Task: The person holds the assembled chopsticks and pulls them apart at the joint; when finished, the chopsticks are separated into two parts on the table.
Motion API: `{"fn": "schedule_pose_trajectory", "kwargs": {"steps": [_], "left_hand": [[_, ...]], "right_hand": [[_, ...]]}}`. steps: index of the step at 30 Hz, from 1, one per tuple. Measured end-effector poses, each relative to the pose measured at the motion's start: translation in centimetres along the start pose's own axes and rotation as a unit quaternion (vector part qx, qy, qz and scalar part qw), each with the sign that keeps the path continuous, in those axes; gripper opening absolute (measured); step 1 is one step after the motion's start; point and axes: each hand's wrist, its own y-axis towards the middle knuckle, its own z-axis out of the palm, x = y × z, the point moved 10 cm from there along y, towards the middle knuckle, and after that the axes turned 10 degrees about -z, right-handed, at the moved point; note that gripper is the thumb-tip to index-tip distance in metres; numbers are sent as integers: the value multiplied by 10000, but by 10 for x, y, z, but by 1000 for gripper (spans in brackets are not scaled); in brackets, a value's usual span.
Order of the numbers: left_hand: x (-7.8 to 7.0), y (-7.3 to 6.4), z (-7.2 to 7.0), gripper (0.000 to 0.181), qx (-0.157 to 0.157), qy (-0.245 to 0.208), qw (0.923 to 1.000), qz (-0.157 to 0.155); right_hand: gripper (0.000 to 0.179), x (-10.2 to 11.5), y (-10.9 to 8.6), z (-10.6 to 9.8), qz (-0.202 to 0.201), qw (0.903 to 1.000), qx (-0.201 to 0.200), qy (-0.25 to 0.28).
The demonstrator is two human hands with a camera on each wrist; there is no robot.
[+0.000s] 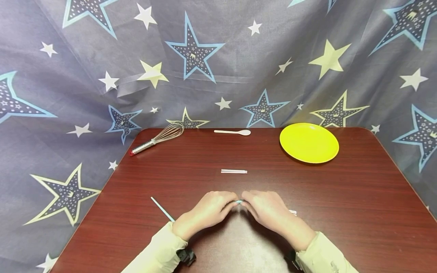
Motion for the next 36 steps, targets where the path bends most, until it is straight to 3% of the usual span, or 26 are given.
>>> {"fn": "schedule_pose_trajectory", "kwargs": {"steps": [4, 9, 16, 23, 27, 30, 36], "left_hand": [[-3, 0, -3, 14, -199, -29, 9997, 162], [-5, 1, -7, 14, -290, -380, 9981, 385], [6, 1, -11, 15, -295, -525, 9974, 387], [18, 3, -8, 14, -86, -238, 9992, 315], [23, 6, -4, 30, 176, -121, 9989, 422], [29, 11, -2, 38, 308, -159, 9989, 318], [50, 26, -7, 12, 59, -326, 9985, -446]], "right_hand": [[22, 2, -1, -2, -117, 9999, -44, -74], [20, 2, -2, -8, -254, 9992, -267, -136], [9, -4, -12, -15, -332, 9981, -497, -157], [12, -20, -21, -15, 19, 9998, -154, 125], [16, -28, -25, -13, 189, 9989, 96, 409], [23, -34, -28, -13, 315, 9981, 243, 473], [23, -51, -38, -14, 803, 9949, 362, 501]]}}
